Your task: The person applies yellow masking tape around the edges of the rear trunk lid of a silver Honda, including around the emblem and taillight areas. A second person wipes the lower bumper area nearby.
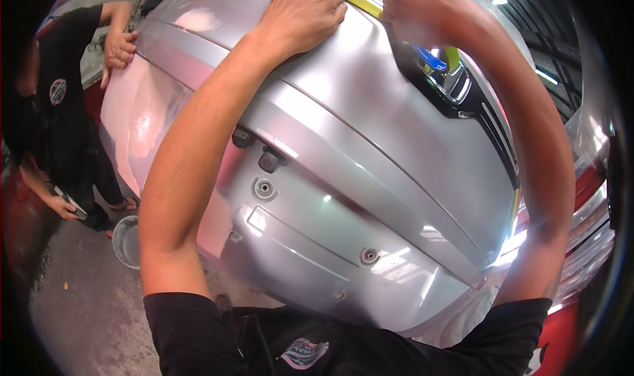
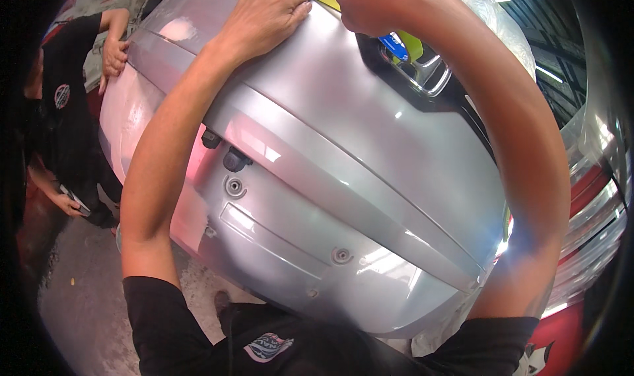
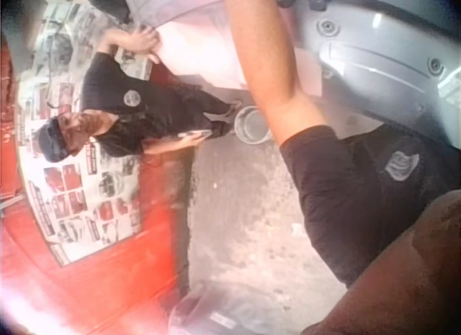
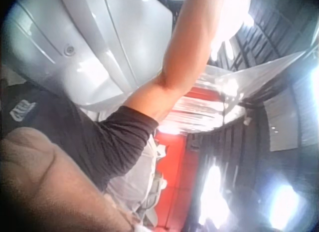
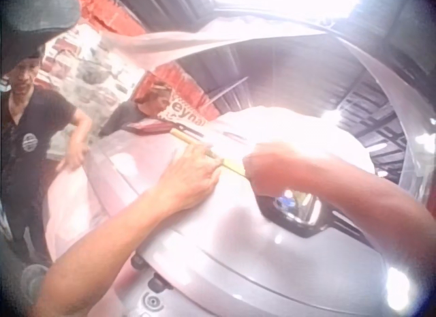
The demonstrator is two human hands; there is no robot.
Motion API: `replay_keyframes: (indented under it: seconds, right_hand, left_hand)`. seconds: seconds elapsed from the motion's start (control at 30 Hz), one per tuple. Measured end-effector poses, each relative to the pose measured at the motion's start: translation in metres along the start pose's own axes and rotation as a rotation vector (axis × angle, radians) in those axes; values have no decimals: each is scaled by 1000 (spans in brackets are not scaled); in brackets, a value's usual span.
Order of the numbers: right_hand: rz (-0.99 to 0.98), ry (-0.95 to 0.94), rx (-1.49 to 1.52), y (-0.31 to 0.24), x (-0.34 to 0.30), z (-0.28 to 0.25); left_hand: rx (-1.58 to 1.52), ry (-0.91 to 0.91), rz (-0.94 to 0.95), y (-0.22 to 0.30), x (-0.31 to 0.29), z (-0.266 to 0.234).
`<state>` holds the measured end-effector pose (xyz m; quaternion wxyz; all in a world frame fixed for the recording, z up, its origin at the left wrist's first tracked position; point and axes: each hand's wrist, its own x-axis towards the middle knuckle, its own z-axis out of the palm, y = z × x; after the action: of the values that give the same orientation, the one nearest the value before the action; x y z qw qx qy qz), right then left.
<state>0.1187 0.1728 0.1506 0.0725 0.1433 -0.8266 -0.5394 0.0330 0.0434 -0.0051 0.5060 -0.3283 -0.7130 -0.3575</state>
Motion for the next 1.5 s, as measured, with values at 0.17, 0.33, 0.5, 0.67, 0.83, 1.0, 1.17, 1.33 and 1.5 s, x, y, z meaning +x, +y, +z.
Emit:
replay_keyframes:
  seconds: [0.17,0.33,0.5,0.67,0.83,1.0,1.17,1.33,1.5]
  right_hand:
    - [65,-66,-6,-2,6,-6]
    - [125,-76,128,-12,-7,-29]
    - [228,-105,85,-14,4,-20]
    - [238,-95,104,-13,5,-20]
    - [192,-56,41,-7,8,-14]
    - [193,-16,91,-6,12,-8]
    - [37,12,22,9,22,12]
    - [125,44,46,2,19,7]
    - [136,70,85,4,18,7]
  left_hand:
    - [-22,-30,-10,7,0,-4]
    - [-38,-17,-54,13,-4,-2]
    - [-13,5,-7,21,-7,0]
    - [34,37,-20,28,-9,14]
    - [5,-44,16,32,-9,4]
    - [-56,30,-8,20,-8,7]
    - [-8,25,12,38,-12,11]
    - [-90,-12,14,46,-11,5]
    - [-102,-35,-10,43,-8,6]
